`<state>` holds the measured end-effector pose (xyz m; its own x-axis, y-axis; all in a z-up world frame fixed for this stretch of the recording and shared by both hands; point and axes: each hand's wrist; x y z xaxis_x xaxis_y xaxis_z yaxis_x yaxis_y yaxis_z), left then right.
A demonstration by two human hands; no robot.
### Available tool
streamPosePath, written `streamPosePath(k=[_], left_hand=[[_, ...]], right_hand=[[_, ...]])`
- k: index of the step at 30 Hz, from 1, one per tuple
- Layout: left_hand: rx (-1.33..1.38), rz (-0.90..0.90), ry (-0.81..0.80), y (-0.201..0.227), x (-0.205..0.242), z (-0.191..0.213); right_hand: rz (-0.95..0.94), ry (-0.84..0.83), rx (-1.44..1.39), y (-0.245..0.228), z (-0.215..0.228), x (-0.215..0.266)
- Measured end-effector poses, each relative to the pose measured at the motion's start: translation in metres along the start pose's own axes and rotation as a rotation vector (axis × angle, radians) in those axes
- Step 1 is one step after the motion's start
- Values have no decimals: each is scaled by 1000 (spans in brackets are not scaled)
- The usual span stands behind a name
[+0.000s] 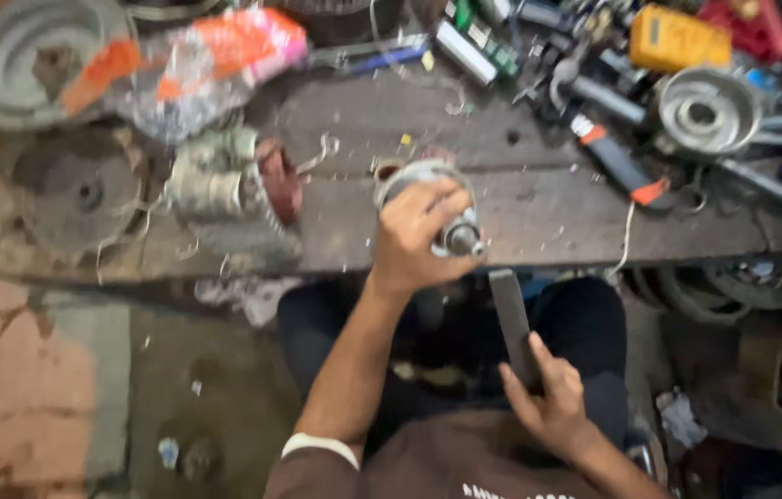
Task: The person files the cylindrical metal shaft of a motor rotor using a metal file. They hold the rotor with one hand and repeatedly stroke the file along the shaft, rotating the rotor periodically to work on different sides.
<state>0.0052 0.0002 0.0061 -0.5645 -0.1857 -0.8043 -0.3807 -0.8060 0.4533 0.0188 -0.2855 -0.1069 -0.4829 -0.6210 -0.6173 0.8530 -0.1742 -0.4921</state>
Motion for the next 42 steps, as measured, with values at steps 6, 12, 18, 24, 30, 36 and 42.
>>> streamPosePath(k=[6,12,18,24,30,36,42], left_hand=[[-3,16,-1,-3,2,2],[24,-60,-31,-1,7,2],[39,-55,40,-1,13,-6],[-65,-64,45,0,20,-8],[-84,-39,108,-1,21,-6],[-87,-57,116,-2,29,-12],[-54,-97,164,-1,29,-12]], right_hand=[[144,30,-26,-8,12,-26],[178,-78,-111,-43,21,-91],[39,-174,-92,-72,35,-102],[-88,-158,-105,-92,47,-99],[-157,-197,-181,-89,42,-106],[-99,-204,-141,-91,47,-80],[-58,-241,-109,-98,48,-107]])
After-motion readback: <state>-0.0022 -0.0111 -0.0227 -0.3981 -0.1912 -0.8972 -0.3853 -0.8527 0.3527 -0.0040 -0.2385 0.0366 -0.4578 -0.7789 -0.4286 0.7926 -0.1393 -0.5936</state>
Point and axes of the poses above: each hand's wrist, its own x-axis away from the middle knuckle, its own z-axis out of the back of the hand, y = z × x, and after that the axes turned 3 degrees about -y, right-handed
